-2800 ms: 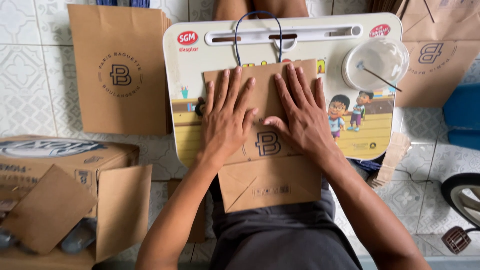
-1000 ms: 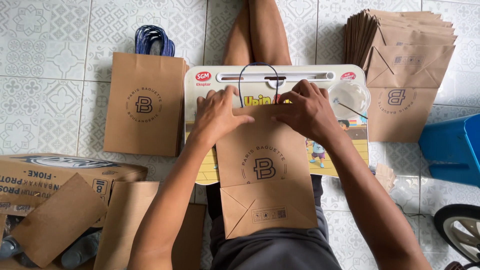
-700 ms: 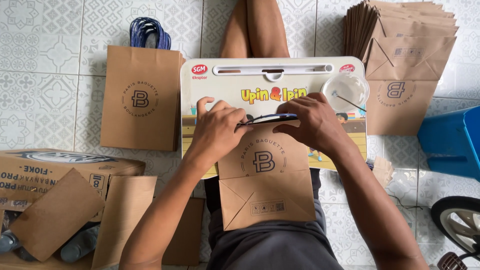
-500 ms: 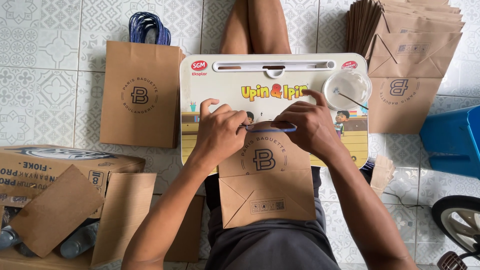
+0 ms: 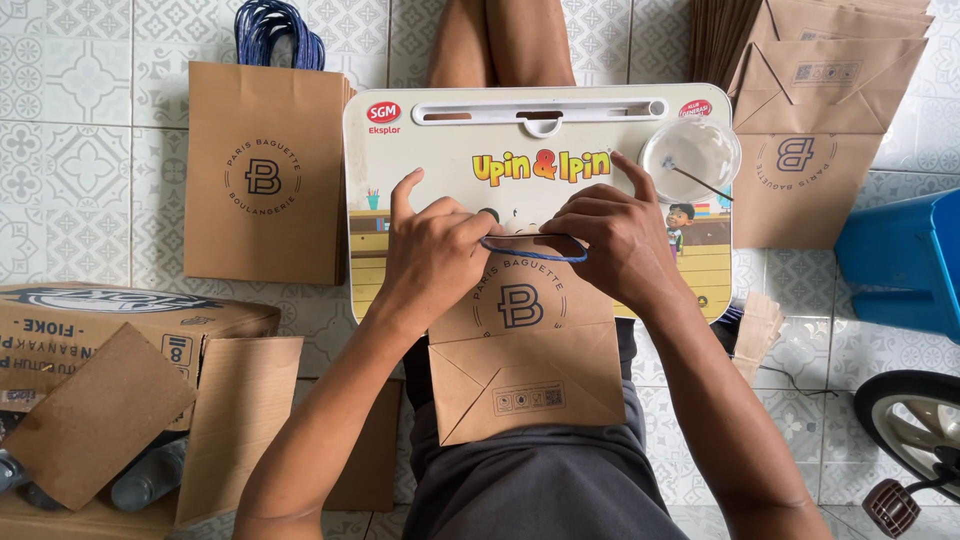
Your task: The person assembles brown paper bags by inserting blue rope handles through slots and securing them with cardboard pieces. The person applies glue to the cardboard pieces using a brush and presses them into place to hold the handles.
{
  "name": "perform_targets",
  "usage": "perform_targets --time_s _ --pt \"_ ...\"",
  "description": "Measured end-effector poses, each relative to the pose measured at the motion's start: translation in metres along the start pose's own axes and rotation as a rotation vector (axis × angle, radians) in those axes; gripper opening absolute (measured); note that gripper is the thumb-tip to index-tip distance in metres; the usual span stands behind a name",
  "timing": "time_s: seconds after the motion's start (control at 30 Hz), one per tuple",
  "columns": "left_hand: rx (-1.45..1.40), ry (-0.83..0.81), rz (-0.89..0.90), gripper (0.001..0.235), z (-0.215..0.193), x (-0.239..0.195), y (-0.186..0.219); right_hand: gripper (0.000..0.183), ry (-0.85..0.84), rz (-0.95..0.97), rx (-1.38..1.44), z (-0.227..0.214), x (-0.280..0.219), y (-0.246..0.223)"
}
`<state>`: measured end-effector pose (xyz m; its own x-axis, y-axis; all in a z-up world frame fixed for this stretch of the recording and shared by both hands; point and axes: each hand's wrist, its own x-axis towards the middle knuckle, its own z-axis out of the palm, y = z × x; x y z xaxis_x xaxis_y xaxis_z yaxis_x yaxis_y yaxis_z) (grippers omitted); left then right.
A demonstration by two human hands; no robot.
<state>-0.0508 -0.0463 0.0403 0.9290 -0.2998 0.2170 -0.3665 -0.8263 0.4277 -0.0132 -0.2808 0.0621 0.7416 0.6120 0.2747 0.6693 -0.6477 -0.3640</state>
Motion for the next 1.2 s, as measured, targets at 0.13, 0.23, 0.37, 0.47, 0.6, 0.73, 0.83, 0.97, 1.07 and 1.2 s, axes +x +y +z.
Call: perform_targets --time_s 0.13,0.23,0.37,0.47,0.6,0.73,0.83,0.97,1.07,1.2 --pt "0.003 0.017 0.007 0.015 0.001 -0.002 -0.003 0.015 0.018 0.007 0.018 0.000 0.005 -0.005" --pt "-0.012 0.022 0.008 0.015 -0.001 -0.001 -0.003 0.009 0.064 -0.002 0.040 0.009 0.005 -0.003" --pt "-0.028 -0.001 -0.016 0.006 -0.006 -0.002 -0.002 0.011 0.062 0.008 0.066 0.015 0.004 0.002" --pt "-0.039 0.000 -0.021 0.001 -0.017 0.000 -0.002 0.010 0.067 0.023 0.051 0.017 0.003 0.008" --pt "0.007 0.074 -0.013 0.019 0.007 -0.008 -0.031 0.012 0.063 0.066 0.098 0.014 0.004 0.012" --pt "0.008 0.049 -0.012 0.017 0.007 -0.001 -0.041 0.021 0.083 0.086 0.100 0.019 0.002 0.024" --pt "-0.049 0.040 -0.003 0.016 0.003 0.007 -0.045 0.015 0.153 0.125 0.101 0.031 -0.003 0.036" --pt "-0.012 -0.032 0.048 0.021 -0.007 0.025 -0.056 0.024 0.246 0.117 0.118 0.026 0.000 0.036" --pt "0.023 -0.068 0.074 0.027 -0.017 0.040 -0.068 0.026 0.304 0.157 0.129 0.006 -0.009 0.031" --pt "0.400 0.015 0.110 0.038 -0.021 0.043 -0.093 0.020 0.402 0.240 0.186 -0.036 -0.054 0.023"
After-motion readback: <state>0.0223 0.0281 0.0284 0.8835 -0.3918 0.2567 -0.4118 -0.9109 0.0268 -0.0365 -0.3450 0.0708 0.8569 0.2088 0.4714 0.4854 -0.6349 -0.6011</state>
